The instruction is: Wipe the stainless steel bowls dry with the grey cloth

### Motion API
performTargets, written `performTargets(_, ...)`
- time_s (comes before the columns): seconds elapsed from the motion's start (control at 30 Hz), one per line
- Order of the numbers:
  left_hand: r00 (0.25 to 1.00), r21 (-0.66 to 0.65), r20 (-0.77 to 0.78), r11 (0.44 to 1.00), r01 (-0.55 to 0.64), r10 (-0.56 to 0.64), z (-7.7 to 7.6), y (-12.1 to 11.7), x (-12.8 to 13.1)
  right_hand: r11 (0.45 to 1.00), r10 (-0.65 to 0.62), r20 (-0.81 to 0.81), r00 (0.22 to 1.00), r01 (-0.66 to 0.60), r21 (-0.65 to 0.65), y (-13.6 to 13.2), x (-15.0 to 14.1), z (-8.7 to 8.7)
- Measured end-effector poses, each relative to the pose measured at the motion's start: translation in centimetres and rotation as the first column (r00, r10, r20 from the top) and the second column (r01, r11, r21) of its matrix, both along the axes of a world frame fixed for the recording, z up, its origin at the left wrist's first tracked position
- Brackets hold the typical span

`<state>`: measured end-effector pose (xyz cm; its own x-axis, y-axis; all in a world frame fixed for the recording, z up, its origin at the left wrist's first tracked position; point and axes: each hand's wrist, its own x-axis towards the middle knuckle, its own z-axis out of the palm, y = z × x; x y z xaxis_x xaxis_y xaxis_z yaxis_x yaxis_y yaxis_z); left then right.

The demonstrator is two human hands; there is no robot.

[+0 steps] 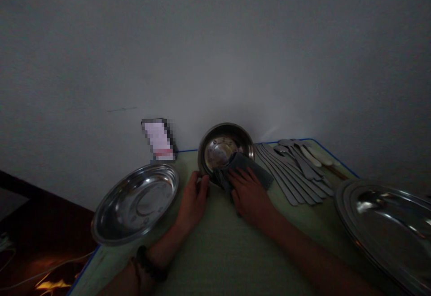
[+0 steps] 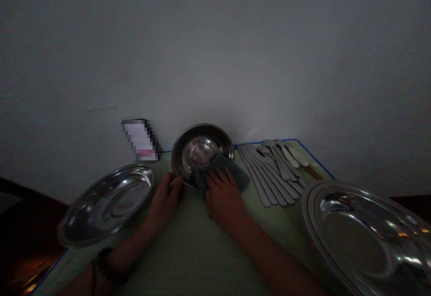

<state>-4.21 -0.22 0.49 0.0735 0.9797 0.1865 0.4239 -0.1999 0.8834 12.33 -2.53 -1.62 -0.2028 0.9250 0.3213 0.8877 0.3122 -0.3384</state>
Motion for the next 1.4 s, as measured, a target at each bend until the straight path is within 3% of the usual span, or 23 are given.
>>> performTargets(0.17, 0.977, 0.072, -0.094, 0.978, 0.198, -0.191, -0.11, -0.15, 0.31, 0.999, -0.041, -0.004, 0.999, 0.041, -0.004, 0.08, 0.09, 0.06)
performTargets(0.3, 0.999, -0.030, 0.022, 0.999, 0.041, -0.040, 0.32, -0.32, 0.31, 1.000, -0.012, -0.020, 1.000, 0.012, 0.002, 0.12, 0.05, -0.10)
performTargets(0.4, 0.998, -0.013, 0.049, 0.999, -0.034, 0.034, 0.50, -0.29, 0.16, 0.999, 0.031, -0.024, 0.999, -0.031, 0.009, 0.07, 0.06, -0.16)
performTargets(0.6, 0.985, 0.033, -0.070, 0.986, 0.163, -0.161, 0.32, -0.44, 0.55, 0.999, 0.030, -0.008, 1.000, -0.030, 0.019, -0.04, 0.08, -0.11)
performTargets(0.8, 0.997, -0.006, 0.020, 0.998, -0.070, 0.070, 0.50, -0.20, 0.12, 0.999, 0.030, 0.009, 1.000, -0.031, 0.034, 0.00, -0.06, -0.17)
performTargets(1.03, 0.977, 0.031, -0.075, 0.979, 0.204, -0.201, 0.00, -0.09, 0.20, 0.989, 0.134, -0.029, 0.991, -0.131, 0.075, -0.07, -0.07, -0.56)
performTargets(1.13, 0.994, 0.002, -0.028, 0.995, 0.102, -0.102, 0.21, -0.18, 0.30, 0.982, 0.177, -0.057, 0.982, -0.173, 0.077, -0.14, -0.07, -0.43)
performTargets(1.27, 0.985, -0.042, 0.144, 0.995, -0.086, 0.092, 0.40, 0.04, 0.08, 0.976, 0.214, -0.069, 0.974, -0.210, 0.058, -0.31, -0.07, 0.04)
performTargets(1.4, 0.971, 0.025, 0.224, 0.996, -0.086, 0.078, 0.00, 0.40, -0.18, 0.982, 0.186, -0.088, 0.979, -0.183, 0.044, -0.54, -0.22, 0.43)
